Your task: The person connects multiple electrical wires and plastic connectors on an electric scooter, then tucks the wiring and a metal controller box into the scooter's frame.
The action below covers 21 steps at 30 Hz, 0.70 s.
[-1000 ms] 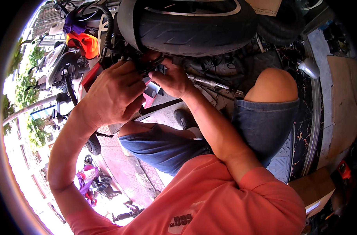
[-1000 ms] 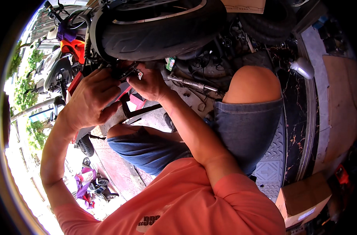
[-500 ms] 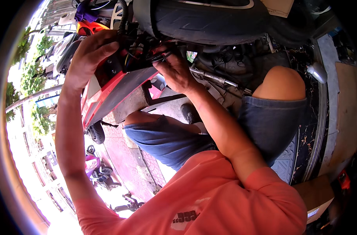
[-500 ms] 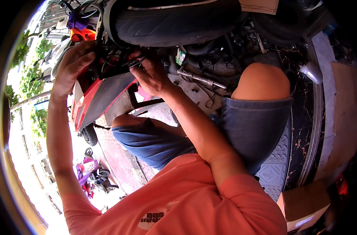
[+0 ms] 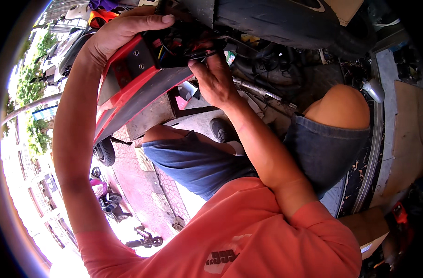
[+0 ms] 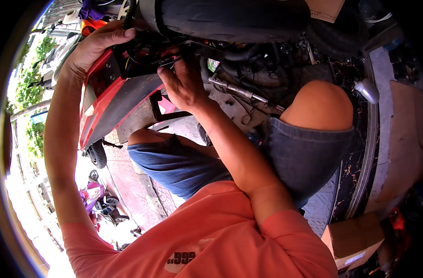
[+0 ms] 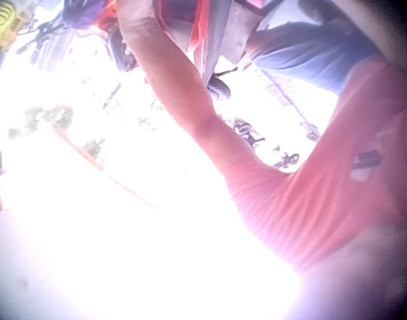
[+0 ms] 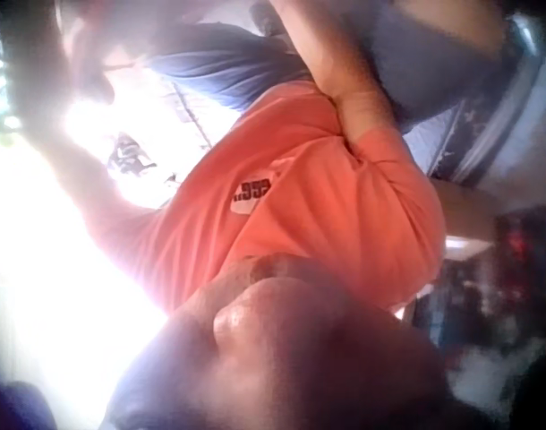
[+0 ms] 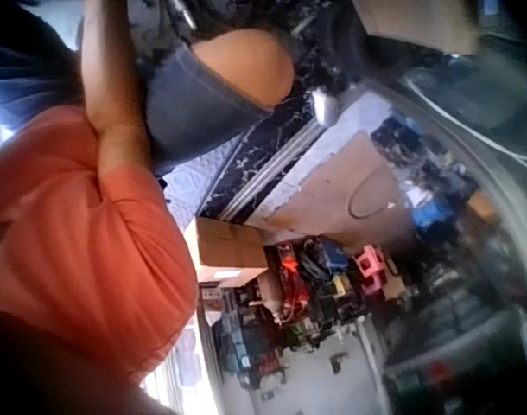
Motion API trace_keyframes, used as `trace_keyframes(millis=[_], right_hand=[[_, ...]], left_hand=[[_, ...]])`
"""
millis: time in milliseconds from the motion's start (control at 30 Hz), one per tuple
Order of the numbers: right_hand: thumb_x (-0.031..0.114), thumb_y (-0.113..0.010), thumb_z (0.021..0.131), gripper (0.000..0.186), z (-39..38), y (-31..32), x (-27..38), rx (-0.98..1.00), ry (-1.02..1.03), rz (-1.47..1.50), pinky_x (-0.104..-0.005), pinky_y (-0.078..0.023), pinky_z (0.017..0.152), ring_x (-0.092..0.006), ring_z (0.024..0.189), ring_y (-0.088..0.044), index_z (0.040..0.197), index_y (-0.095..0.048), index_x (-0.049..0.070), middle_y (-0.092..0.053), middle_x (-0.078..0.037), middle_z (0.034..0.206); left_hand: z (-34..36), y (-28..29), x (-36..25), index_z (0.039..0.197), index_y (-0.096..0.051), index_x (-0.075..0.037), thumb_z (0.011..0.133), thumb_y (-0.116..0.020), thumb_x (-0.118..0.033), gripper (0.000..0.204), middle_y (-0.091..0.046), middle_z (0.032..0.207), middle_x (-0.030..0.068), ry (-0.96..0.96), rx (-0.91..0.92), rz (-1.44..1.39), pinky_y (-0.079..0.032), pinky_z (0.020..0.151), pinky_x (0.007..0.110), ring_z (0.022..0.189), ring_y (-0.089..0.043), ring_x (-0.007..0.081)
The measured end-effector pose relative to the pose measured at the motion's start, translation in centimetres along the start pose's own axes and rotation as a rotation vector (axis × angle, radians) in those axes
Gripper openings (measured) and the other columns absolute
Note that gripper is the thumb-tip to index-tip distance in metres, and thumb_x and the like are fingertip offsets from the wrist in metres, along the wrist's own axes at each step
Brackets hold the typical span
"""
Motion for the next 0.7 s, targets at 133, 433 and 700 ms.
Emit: trace_keyframes(millis=[133,433,700], right_hand=[[0.006,-0.059,0.093,0.037,0.2,-0.7,1.1,-0.163,0.045,-0.079,-0.0463,-0.042,0.102,-0.0363,0.113,-0.057,0.129,-0.055,0.003,-0.061,-0.019,0.123],[-0.008,-0.06,0.089,0.044,-0.3,-1.4,1.4,-0.244,-0.038,0.151,-0.0367,-0.042,0.109,-0.0217,0.122,-0.057,0.131,-0.054,0.0,-0.061,-0.014,0.131],[-0.001,-0.064,0.086,0.048,0.6,-0.5,4.5,-0.25,-0.128,-0.366,-0.0417,-0.05,0.099,-0.0358,0.11,-0.067,0.133,-0.052,-0.003,-0.068,-0.023,0.117]], left_hand=[[0.4,-0.1,0.3,0.137,-0.064,0.002,0.097,-0.071,-0.038,0.057,-0.069,0.132,0.0106,-0.002,0.089,-0.013,-0.038,0.114,0.032,0.128,-0.058,0.0197],[1.1,0.1,0.5,0.14,-0.059,0.002,0.095,-0.075,-0.04,0.064,-0.07,0.121,0.006,-0.064,0.156,0.052,-0.04,0.109,0.031,0.118,-0.059,0.016],[0.8,-0.3,0.1,0.121,-0.07,0.0,0.093,-0.079,-0.031,0.043,-0.072,0.103,0.0036,-0.004,0.202,-0.039,-0.048,0.089,0.029,0.094,-0.063,0.0132]])
Point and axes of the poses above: each hand's wrist, its own z-axis towards the middle knuckle, its own y-axis out of the back of the hand, x = y × z, the point moved 2 cm from there along z, towards the middle knuckle
